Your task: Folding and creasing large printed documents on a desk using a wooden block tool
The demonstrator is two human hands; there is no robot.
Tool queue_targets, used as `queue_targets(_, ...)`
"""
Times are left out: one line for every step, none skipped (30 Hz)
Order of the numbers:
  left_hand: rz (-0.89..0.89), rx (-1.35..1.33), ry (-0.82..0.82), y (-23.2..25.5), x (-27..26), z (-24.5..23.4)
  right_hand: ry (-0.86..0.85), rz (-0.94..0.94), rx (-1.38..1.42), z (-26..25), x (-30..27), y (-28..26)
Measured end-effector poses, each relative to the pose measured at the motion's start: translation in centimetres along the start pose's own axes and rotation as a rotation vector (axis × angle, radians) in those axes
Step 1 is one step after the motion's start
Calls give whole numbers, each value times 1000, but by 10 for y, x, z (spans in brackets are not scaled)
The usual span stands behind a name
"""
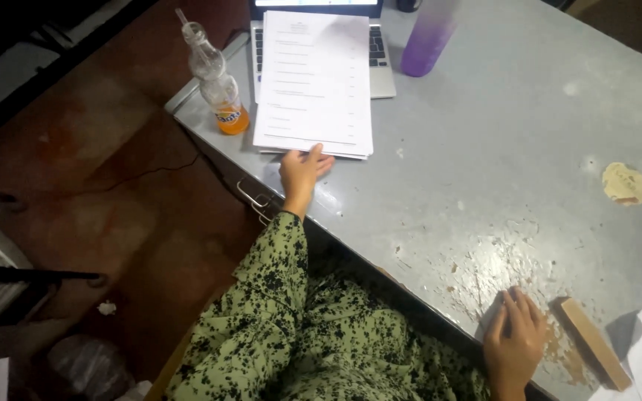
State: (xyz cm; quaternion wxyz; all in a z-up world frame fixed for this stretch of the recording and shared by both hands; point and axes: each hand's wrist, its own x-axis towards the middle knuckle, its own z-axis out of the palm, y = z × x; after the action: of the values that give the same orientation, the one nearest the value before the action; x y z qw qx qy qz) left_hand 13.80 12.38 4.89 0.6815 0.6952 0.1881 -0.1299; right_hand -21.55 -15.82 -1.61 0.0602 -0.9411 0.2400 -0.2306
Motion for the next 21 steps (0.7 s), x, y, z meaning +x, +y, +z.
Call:
queue_targets(4, 1, 8, -1, 1, 2, 0, -3, 8, -3, 0, -2)
queue_targets(-9, -59, -21, -3, 1, 3, 2, -9, 18, -5, 0, -5)
queue_targets(-22, -119, -50, -5, 2, 4, 5, -16, 27, -7, 0, -8)
queue_targets(-20, -117, -40, -2, -1, 2, 2, -20, 36, -5, -1, -5)
queue_targets(-14, -73, -66, 1, -3, 1, 43, -40, 24, -3, -2, -3)
queue_targets(-9, -28, -92, 4, -6, 0, 84, -59, 12, 0, -4, 0)
queue_targets(-7, -25, -83, 2, -3, 0, 81, -61, 21, 3, -3, 3)
queue_targets(-14, -9, -126, 0, -1, 0, 117, -107, 35, 5, -3, 6)
queue_targets(-21, 6, -169, -2, 1, 0, 154, -152, 50, 7, -3, 10)
queue_targets(-23, 7, -164, 0, 0, -1, 150, -154, 53, 8, -4, 7)
queue_targets(-18, 42, -191, 3, -2, -2, 156, -132, 21, 9, -5, 6)
queue_targets(-14, 75, -221, 4, -4, -1, 163, -111, -15, 8, -7, 6)
queue_targets(-17, 74, -220, 1, 2, 0, 160, -114, -16, 9, -4, 7)
queue_targets(-2, 104, -252, -3, 6, 1, 155, -136, 0, 8, -4, 8)
queue_targets(13, 135, -285, -6, 10, 2, 151, -158, 17, 7, -4, 10)
queue_targets(11, 140, -289, -3, 7, 1, 149, -151, 16, 4, -4, 4)
queue_targets(14, 188, -278, 1, 3, 1, 128, -119, 15, 1, -4, -2)
queue_targets(21, 234, -270, 7, -2, 3, 113, -87, 12, -3, -2, -6)
queue_targets(23, 237, -278, -30, 37, 1, 116, -81, 8, 11, -1, 1)
queue_targets(17, 126, -313, -66, 69, 11, 127, -116, 60, 17, -4, 13)
queue_targets(6, 14, -348, -99, 99, 27, 139, -153, 112, 24, -6, 29)
